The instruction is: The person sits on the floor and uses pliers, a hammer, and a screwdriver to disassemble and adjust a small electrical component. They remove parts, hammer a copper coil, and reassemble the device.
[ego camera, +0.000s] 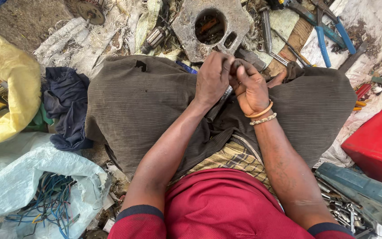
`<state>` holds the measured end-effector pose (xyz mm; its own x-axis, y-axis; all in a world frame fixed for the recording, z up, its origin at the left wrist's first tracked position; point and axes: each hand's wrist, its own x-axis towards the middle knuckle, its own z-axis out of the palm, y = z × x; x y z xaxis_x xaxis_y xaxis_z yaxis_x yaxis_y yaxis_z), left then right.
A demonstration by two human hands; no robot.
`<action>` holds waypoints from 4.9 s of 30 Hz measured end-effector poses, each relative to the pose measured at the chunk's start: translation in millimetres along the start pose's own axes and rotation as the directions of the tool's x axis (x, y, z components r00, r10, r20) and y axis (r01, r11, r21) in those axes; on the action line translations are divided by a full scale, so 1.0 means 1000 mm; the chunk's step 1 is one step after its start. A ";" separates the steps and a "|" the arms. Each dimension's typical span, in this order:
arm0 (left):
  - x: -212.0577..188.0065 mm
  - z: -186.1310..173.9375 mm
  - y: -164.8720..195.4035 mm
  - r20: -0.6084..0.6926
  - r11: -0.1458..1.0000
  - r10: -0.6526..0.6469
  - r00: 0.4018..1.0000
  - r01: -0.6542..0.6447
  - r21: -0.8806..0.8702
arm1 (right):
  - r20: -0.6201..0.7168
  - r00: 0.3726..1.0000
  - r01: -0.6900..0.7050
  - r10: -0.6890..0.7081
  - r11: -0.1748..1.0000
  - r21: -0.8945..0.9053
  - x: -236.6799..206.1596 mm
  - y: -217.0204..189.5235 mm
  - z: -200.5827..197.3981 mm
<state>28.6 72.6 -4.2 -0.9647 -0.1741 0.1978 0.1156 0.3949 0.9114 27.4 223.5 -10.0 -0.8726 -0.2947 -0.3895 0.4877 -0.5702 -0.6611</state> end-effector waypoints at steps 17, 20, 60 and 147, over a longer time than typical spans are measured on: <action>0.026 -0.073 -0.012 -0.148 0.828 -0.411 0.899 0.300 -0.473 | 0.051 0.993 0.110 -0.105 0.989 -0.100 0.004 -0.005 -0.005; 0.015 -0.194 -0.040 -0.466 0.883 -0.374 0.802 0.155 -0.443 | 0.094 0.995 0.046 -0.043 0.998 -0.034 0.006 -0.003 -0.006; 0.031 -0.028 -0.022 0.327 0.901 -0.110 0.939 0.233 -0.367 | 0.036 0.985 0.172 -0.168 0.946 -0.273 -0.002 -0.006 0.022; 0.038 -0.025 -0.066 0.262 0.995 -0.103 0.960 0.099 0.026 | -0.312 0.925 -0.083 -0.215 0.688 -0.721 -0.046 0.002 0.037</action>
<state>-9.6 17.2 -48.1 -0.9996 0.0284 0.0017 0.0129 0.3988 0.9169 67.7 207.3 30.4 -0.9038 0.0889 -0.4185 0.4279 0.1851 -0.8847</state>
